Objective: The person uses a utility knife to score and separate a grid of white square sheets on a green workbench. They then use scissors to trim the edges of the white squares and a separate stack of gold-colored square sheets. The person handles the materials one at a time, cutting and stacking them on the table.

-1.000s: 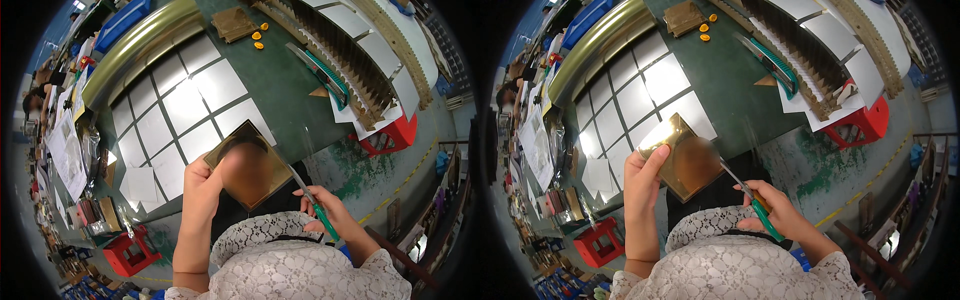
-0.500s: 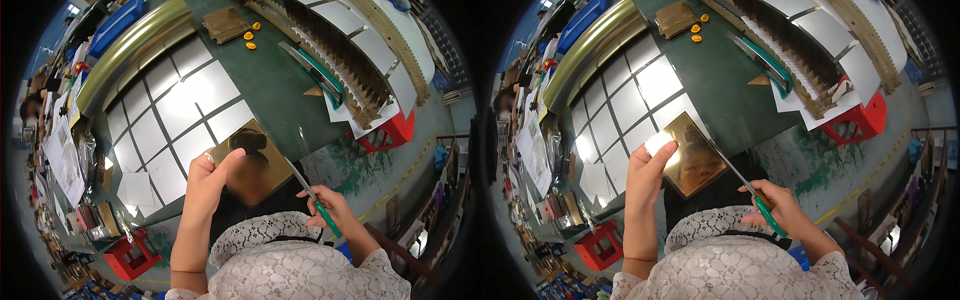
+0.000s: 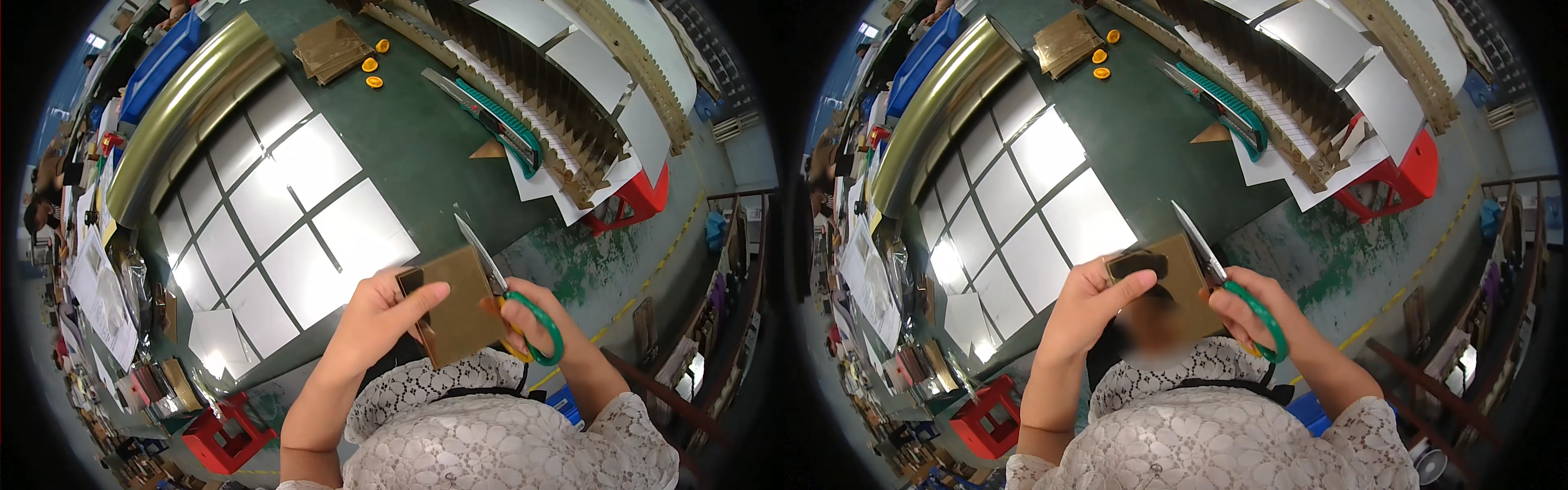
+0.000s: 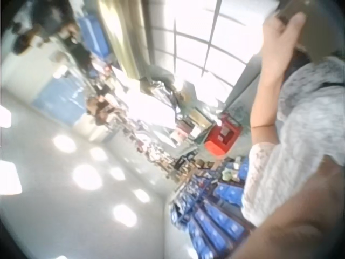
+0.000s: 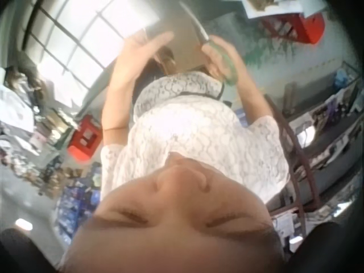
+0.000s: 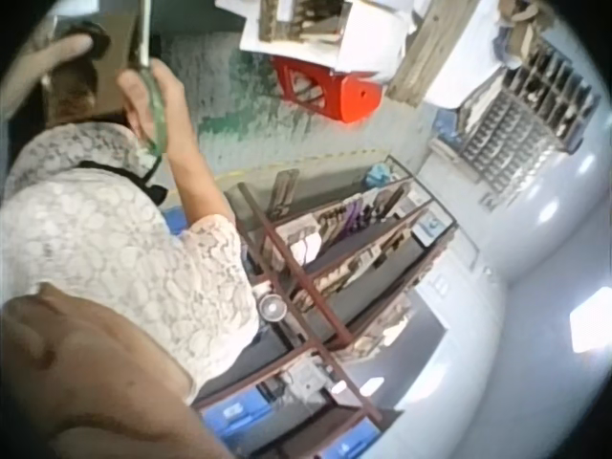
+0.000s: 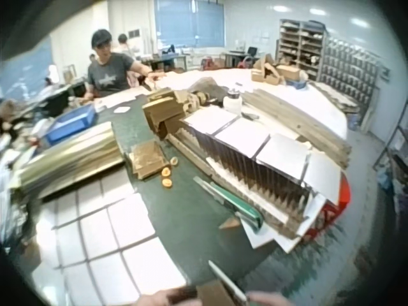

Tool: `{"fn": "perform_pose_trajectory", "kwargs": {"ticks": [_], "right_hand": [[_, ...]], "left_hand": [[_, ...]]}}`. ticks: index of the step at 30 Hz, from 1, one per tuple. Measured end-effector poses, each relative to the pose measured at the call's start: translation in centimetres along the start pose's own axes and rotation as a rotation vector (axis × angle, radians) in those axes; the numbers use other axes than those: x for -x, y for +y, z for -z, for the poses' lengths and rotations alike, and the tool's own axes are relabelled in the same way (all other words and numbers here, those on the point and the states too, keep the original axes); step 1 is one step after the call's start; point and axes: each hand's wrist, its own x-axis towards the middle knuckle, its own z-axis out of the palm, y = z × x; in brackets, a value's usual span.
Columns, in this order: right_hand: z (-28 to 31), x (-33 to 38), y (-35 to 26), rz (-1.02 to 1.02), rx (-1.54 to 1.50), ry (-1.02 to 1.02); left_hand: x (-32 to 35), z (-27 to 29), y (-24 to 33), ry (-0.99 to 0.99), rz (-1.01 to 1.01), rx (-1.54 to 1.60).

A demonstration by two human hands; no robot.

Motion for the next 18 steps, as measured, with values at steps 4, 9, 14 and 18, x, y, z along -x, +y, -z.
{"fn": "perform_pose_trajectory", "kwargs": {"ticks": [4, 9, 14, 18], "right_hand": [[0.1, 0.1, -0.1, 0.023, -0.142, -0.069], [0.2, 1.8, 0.6, 0.141, -0.177, -0.109], [-1.9, 1.9, -0.4, 0.270, -0.032, 0.031], [-3.4, 1.9, -1.2, 0.200, 0.054, 0.126]], "left_hand": [[2.2, 0.1, 1.9, -0.017, -0.038, 0.136], [5.7, 1.1, 2.0, 0.090, -0.182, -0.319], [5.9, 0.5, 2.1, -0.103, -0.128, -0.285], [5.1, 0.3, 1.4, -0.091, 0.002, -0.027]]}}
